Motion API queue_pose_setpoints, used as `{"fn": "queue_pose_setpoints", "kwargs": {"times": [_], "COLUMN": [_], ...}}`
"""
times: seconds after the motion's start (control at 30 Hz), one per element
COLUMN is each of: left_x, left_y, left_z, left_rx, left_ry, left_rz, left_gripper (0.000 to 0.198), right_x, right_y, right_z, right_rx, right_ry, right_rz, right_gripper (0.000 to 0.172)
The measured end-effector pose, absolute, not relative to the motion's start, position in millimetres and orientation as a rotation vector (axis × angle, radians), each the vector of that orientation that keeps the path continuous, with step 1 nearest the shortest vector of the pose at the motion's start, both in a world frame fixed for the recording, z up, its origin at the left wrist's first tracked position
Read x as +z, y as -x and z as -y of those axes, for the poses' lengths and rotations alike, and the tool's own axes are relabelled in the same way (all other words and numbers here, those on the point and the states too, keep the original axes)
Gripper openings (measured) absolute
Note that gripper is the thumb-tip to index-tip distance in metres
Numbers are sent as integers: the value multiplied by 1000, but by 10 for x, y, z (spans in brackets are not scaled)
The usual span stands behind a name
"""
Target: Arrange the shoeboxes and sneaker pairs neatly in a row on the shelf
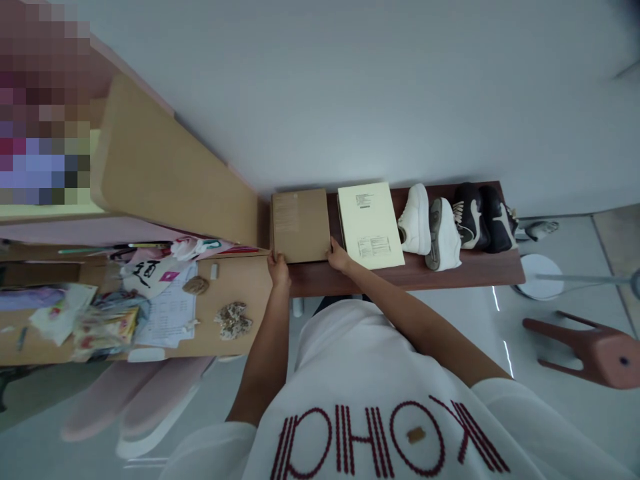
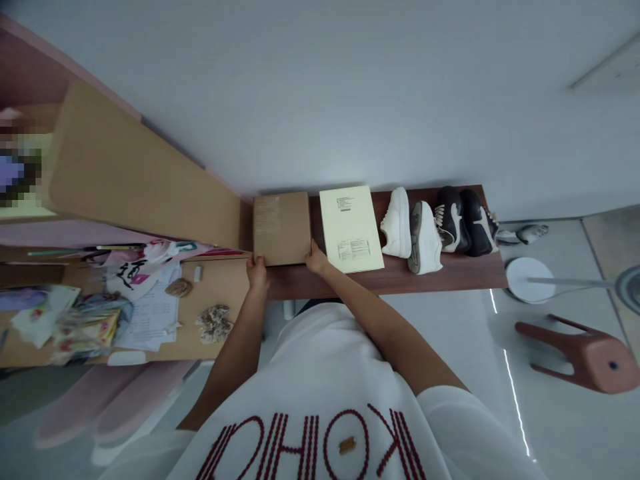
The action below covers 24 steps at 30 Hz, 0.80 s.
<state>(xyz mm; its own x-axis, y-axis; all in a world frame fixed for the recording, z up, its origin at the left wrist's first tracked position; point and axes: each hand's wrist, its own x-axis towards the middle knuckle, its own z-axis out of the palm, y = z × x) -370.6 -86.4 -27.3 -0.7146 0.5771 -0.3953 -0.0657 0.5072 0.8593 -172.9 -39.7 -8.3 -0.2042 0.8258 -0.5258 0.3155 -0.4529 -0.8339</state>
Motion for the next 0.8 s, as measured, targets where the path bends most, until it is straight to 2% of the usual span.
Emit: {"fn": "queue_pose_setpoints", "kwargs": {"times": [0.23, 0.33, 0.43, 0.5, 0.6, 0.63, 0.8], "left_x": [-472, -519, -569, -608, -668, -683, -687], "left_y": [3843, 3886, 3916, 3935, 3964, 3972, 3977], "left_z": [777, 762, 776, 784, 785, 784, 788], "left_rx": [1328, 1337, 1332, 1328, 1320, 1319, 1303], "left_ry": [-403, -446, -509, -525, -541, -552, -580], "left_rz": [-1950, -1957, -1943, -1933, -1944, -1952, -1992], "left_gripper": [48, 47, 46, 46, 47, 47, 46], "right_x": [-55, 55, 202, 259, 217, 174, -37], "right_y": [1676, 1621, 1435, 1220, 861, 765, 662], "right_z": [479, 583, 700, 769, 855, 878, 918], "right_rx": [1687, 1516, 1193, 942, 682, 630, 470], "right_ry": [1761, 1755, 1594, 1573, 1713, 1737, 1763], "right_rz": [1559, 1804, 2187, 2420, 2651, 2693, 2683], "right_gripper": [77, 73, 68, 77, 103, 104, 83]}}
